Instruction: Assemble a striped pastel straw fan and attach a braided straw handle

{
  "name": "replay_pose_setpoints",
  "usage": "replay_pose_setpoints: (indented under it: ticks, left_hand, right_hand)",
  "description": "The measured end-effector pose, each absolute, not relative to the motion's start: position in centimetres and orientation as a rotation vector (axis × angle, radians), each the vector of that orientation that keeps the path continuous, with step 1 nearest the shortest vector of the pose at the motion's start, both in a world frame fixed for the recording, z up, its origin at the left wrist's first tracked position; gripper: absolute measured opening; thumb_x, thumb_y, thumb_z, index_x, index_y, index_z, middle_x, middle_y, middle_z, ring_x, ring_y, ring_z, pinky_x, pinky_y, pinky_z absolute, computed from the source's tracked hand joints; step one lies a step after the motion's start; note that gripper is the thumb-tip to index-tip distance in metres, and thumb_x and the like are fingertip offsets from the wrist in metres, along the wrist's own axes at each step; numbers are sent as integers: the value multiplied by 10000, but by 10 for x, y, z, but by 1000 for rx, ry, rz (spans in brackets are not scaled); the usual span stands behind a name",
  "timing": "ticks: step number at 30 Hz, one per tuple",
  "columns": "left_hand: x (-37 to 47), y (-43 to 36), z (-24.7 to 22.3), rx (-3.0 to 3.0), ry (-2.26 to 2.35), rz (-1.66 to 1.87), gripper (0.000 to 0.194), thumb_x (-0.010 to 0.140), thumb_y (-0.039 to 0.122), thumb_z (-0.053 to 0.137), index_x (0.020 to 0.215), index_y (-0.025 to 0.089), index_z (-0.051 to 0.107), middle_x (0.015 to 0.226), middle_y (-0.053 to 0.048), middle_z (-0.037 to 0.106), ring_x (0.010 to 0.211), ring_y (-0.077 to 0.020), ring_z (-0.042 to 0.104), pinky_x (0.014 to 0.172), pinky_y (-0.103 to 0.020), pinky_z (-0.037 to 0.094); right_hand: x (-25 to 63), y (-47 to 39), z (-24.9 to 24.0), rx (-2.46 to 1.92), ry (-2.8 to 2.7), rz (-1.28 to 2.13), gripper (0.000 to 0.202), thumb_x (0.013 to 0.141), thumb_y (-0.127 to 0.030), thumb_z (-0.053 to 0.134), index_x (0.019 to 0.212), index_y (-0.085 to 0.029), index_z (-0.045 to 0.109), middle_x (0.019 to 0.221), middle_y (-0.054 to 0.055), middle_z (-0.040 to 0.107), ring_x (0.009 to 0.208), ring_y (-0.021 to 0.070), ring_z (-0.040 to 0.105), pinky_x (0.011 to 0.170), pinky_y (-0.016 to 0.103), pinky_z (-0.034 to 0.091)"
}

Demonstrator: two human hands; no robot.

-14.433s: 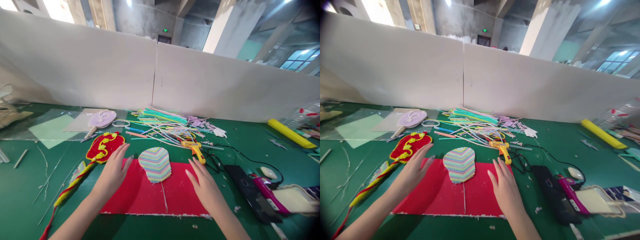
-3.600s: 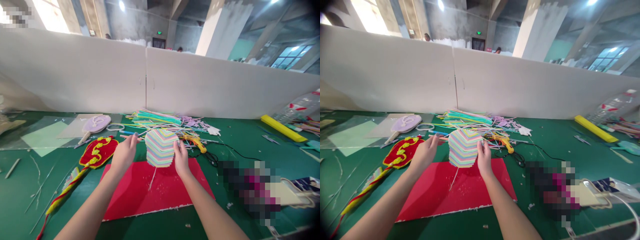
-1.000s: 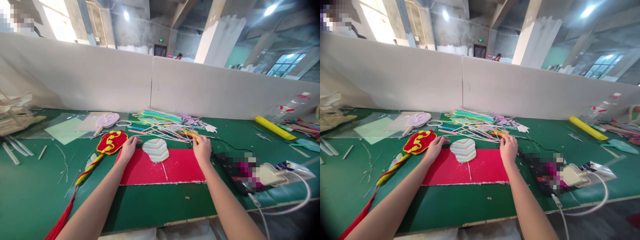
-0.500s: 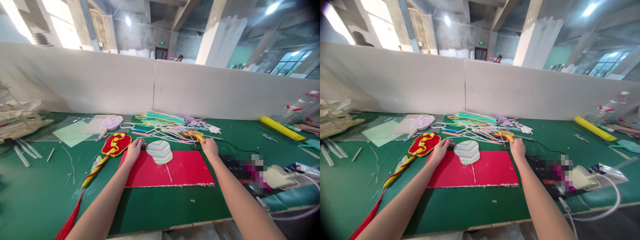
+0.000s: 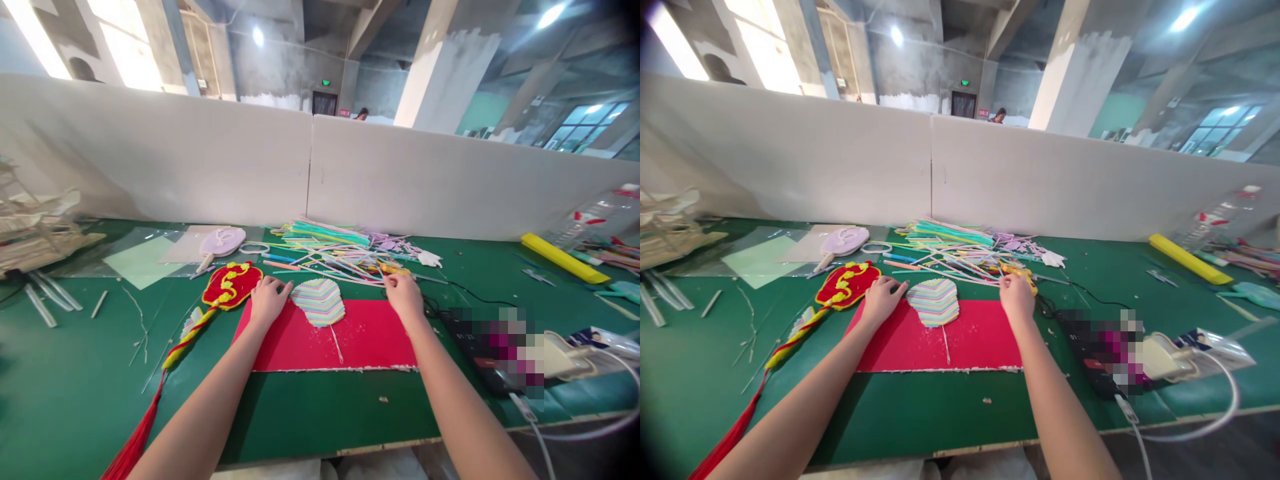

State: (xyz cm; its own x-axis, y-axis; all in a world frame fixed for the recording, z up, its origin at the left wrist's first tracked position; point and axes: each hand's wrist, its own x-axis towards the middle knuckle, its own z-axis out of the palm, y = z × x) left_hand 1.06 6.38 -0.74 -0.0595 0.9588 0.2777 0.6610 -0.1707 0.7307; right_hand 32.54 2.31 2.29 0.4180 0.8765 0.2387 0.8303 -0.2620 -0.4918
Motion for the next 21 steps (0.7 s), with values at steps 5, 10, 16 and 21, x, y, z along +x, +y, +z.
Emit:
replay_pose_setpoints:
  ticks: [5, 10, 16, 21]
  left_hand:
    - [13, 60, -4, 2119, 1751, 851, 306, 750, 508, 542, 728, 241, 692, 969, -45, 614, 984, -273, 502, 885, -466, 312]
    - [9, 64, -7, 1927, 1511, 1032, 188, 644, 398, 668, 696, 218, 667, 864, -40, 636, 933, -271, 530, 882, -449, 332]
    - [11, 68, -9, 1627, 1207, 1168, 262, 662, 420, 637, 752, 181, 579, 731, -17, 639, 728, -181, 602, 713, -304, 456]
    - [14, 62, -3, 1429, 1106, 1212, 356, 633, 476, 669, 770, 173, 542, 655, 5, 613, 631, -143, 599, 620, -260, 477]
  right_hand:
    - [265, 22, 2, -1903, -1572, 375, 245, 809, -326, 506, 769, -173, 693, 794, 83, 700, 770, 203, 641, 682, 257, 443]
    - [238, 23, -16, -1763, -1513, 458, 210, 803, -298, 489, 787, -186, 665, 831, 94, 691, 780, 209, 630, 723, 288, 444]
    - [246, 25, -18, -1607, -1352, 682, 388, 806, -498, 441, 903, -171, 625, 677, 48, 652, 540, 169, 581, 537, 278, 437]
    - [244, 23, -14, -1379, -1332, 910, 438, 743, -565, 523, 831, -155, 651, 748, 53, 674, 635, 168, 594, 563, 258, 439]
